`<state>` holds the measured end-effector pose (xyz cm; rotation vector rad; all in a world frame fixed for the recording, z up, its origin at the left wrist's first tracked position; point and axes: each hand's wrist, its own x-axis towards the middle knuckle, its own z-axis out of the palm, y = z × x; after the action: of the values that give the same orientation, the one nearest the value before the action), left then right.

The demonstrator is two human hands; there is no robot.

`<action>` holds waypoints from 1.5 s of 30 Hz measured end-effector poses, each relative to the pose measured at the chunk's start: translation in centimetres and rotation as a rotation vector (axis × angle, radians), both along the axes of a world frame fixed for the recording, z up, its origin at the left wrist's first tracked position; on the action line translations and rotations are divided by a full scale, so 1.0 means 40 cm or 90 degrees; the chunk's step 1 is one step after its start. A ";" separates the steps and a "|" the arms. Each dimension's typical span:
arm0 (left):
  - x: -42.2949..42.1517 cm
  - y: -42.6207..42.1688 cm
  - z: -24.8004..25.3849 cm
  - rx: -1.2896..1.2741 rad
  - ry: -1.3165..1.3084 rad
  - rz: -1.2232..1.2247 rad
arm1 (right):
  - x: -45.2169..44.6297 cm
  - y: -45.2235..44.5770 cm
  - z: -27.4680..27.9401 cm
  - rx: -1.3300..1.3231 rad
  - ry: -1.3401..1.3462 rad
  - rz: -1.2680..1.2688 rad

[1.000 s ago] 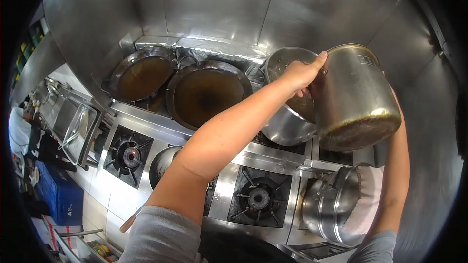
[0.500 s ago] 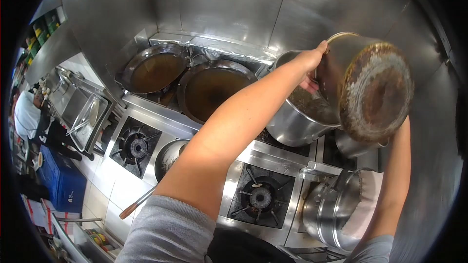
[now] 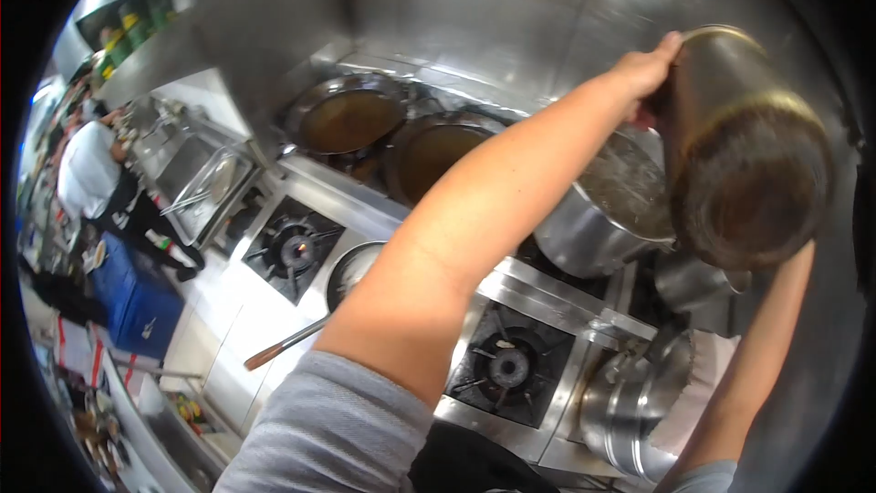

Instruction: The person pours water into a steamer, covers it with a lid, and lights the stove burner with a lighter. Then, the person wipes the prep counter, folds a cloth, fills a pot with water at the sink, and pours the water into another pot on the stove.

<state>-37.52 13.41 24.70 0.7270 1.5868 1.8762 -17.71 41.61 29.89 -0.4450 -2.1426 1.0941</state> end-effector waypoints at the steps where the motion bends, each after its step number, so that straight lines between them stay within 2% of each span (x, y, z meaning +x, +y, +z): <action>1: -0.007 0.015 -0.013 0.111 0.037 0.001 | 0.019 -0.018 0.009 0.037 0.024 0.012; 2: 0.000 0.004 -0.001 0.127 0.057 0.023 | 0.036 -0.046 0.015 0.075 0.051 0.033; 4: 0.079 -0.110 0.034 0.063 0.179 0.160 | 0.040 -0.114 0.022 0.113 0.100 0.106; 6: 0.084 -0.142 0.039 0.140 0.251 0.214 | 0.103 -0.217 0.046 0.158 0.168 0.172; 7: 0.073 -0.111 0.028 0.221 0.143 0.276 | 0.127 -0.270 0.049 0.168 0.201 0.210; 9: 0.093 -0.163 0.017 0.360 0.056 0.324 | 0.197 -0.364 0.054 0.184 0.258 0.267; 12: 0.160 -0.369 0.019 0.453 0.112 0.323 | 0.254 -0.520 0.049 0.179 0.301 0.370; 14: 0.184 -0.523 -0.009 0.434 0.172 0.347 | 0.262 -0.638 0.028 0.154 0.296 0.451; 15: 0.237 -0.632 -0.019 0.440 0.176 0.386 | 0.271 -0.696 0.011 0.141 0.282 0.482; 16: 0.311 -0.801 -0.014 0.447 0.191 0.428 | 0.254 -0.761 -0.022 0.147 0.305 0.623; 17: 0.367 -0.911 -0.016 0.406 0.209 0.485 | 0.255 -0.825 -0.046 0.101 0.297 0.649; 19: 0.476 -1.120 -0.028 0.352 0.233 0.568 | 0.265 -0.999 -0.086 -0.022 0.223 0.706; 20: 0.529 -1.222 -0.039 0.340 0.239 0.593 | 0.213 -1.031 -0.157 -0.209 0.187 0.601; 25: 0.767 -1.680 -0.206 0.274 0.348 0.757 | 0.187 -1.505 -0.415 -0.435 0.044 0.746; 26: 0.831 -1.754 -0.238 0.244 0.346 0.796 | 0.196 -1.616 -0.450 -0.536 -0.031 0.748; 28: 0.944 -1.897 -0.305 0.178 0.373 0.858 | 0.195 -1.808 -0.526 -0.614 -0.183 0.724; 29: 1.001 -1.957 -0.329 0.160 0.359 0.894 | 0.178 -1.855 -0.600 -0.613 -0.229 0.774; 30: 1.045 -2.010 -0.353 0.142 0.346 0.928 | 0.211 -1.959 -0.582 -0.695 -0.313 0.831; 32: 1.111 -2.099 -0.414 0.122 0.323 0.954 | 0.221 -2.107 -0.665 -0.641 -0.390 0.761; 34: 1.124 -2.169 -0.445 0.082 0.291 0.975 | 0.210 -2.192 -0.747 -0.607 -0.516 0.792; 37: 1.108 -2.260 -0.472 -0.006 0.206 0.980 | 0.172 -2.306 -0.815 -0.687 -0.531 0.791; 38: 1.083 -2.304 -0.495 0.021 0.195 0.969 | 0.157 -2.347 -0.801 -0.683 -0.508 0.753; 40: 1.041 -2.383 -0.481 0.035 0.163 0.917 | 0.087 -2.388 -0.802 -0.634 -0.444 0.784; 43: 0.978 -2.464 -0.484 0.142 0.185 0.959 | -0.021 -2.466 -0.757 -0.624 -0.374 0.798; 45: 0.968 -2.541 -0.551 0.011 0.179 0.982 | -0.109 -2.502 -0.754 -0.632 -0.343 0.779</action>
<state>1.21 -88.21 2.66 -0.5355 2.6651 2.7729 -22.06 -58.47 -0.29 0.3138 -2.0833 3.0314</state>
